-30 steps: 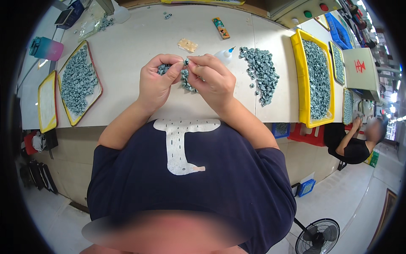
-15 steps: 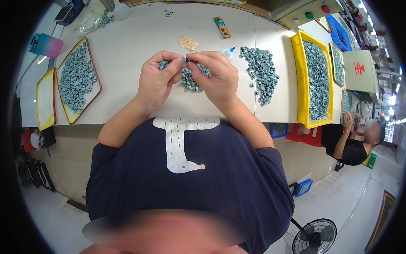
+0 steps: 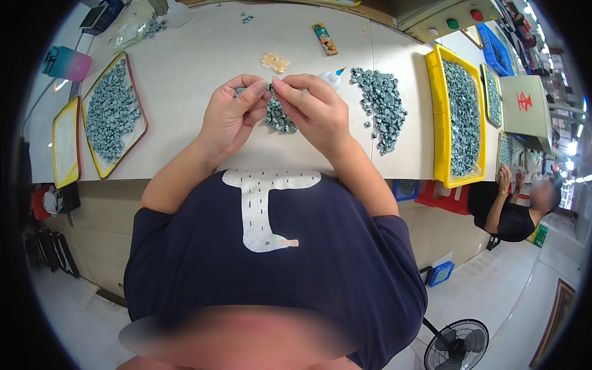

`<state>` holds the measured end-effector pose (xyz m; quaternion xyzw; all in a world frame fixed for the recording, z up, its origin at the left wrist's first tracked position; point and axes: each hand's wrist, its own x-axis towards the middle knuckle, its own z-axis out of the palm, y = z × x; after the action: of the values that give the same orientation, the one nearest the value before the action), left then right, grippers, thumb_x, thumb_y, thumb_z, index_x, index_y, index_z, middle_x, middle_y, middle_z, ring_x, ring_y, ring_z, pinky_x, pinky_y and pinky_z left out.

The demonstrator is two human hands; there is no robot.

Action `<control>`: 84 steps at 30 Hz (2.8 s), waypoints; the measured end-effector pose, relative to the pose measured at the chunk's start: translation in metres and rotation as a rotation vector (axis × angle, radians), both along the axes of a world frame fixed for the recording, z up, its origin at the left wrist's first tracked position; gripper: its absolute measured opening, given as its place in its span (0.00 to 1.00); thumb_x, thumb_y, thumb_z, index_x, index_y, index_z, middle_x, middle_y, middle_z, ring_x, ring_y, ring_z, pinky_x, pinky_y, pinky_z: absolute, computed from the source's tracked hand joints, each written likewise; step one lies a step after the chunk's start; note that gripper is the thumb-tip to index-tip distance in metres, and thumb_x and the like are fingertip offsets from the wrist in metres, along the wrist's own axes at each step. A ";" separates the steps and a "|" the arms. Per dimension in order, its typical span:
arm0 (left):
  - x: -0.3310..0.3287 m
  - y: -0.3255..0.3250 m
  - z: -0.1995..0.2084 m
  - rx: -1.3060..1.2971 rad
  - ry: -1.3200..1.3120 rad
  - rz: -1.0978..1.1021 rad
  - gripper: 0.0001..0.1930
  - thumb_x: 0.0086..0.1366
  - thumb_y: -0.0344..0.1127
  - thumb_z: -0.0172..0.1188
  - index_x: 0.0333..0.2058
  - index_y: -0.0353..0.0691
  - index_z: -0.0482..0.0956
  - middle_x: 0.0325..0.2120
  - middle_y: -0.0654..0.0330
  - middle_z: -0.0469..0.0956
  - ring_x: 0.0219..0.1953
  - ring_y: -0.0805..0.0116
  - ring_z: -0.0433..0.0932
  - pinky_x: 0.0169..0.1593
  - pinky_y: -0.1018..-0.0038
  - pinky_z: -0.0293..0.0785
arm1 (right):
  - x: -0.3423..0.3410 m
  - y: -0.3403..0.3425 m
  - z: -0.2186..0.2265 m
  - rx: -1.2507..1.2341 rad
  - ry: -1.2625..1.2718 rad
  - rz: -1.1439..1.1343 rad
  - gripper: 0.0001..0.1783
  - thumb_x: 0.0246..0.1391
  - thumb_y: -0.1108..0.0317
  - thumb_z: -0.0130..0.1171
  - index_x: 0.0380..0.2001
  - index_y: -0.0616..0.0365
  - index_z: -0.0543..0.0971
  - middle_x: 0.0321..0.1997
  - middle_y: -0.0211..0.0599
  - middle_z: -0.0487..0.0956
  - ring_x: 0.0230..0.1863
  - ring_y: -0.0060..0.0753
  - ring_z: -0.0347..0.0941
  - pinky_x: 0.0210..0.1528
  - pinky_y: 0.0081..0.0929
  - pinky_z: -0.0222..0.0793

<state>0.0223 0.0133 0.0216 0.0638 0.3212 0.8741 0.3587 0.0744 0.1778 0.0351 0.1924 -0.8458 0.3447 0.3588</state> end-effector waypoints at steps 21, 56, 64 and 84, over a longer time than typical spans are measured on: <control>0.003 0.000 -0.002 -0.039 0.119 0.070 0.06 0.65 0.30 0.58 0.34 0.32 0.74 0.20 0.65 0.71 0.19 0.81 0.62 0.23 0.83 0.59 | -0.008 -0.014 -0.016 0.030 0.248 -0.042 0.14 0.32 0.85 0.68 0.27 0.67 0.79 0.27 0.38 0.75 0.23 0.35 0.71 0.28 0.28 0.68; 0.009 -0.004 0.001 -0.184 0.383 0.176 0.06 0.62 0.31 0.63 0.33 0.35 0.78 0.30 0.64 0.78 0.30 0.82 0.73 0.34 0.83 0.72 | 0.002 -0.016 -0.007 -0.054 0.192 -0.053 0.14 0.37 0.85 0.68 0.32 0.68 0.80 0.29 0.42 0.78 0.27 0.34 0.75 0.30 0.25 0.73; 0.008 -0.002 0.001 -0.182 0.331 0.133 0.07 0.63 0.31 0.61 0.34 0.33 0.76 0.24 0.64 0.76 0.23 0.83 0.70 0.27 0.83 0.68 | 0.002 -0.018 -0.007 -0.049 0.177 -0.106 0.12 0.36 0.84 0.67 0.29 0.65 0.80 0.28 0.40 0.78 0.25 0.30 0.75 0.27 0.22 0.73; -0.007 0.003 0.001 -0.072 -0.237 -0.060 0.11 0.66 0.27 0.44 0.42 0.28 0.70 0.32 0.58 0.69 0.27 0.79 0.63 0.28 0.83 0.62 | 0.034 0.014 -0.022 -0.153 -0.382 -0.290 0.07 0.47 0.71 0.67 0.30 0.61 0.82 0.28 0.35 0.79 0.24 0.28 0.73 0.29 0.22 0.70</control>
<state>0.0157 0.0161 0.0224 -0.0433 0.3056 0.8522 0.4224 0.1084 0.1923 0.0134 -0.0274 -0.8885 0.3827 0.2517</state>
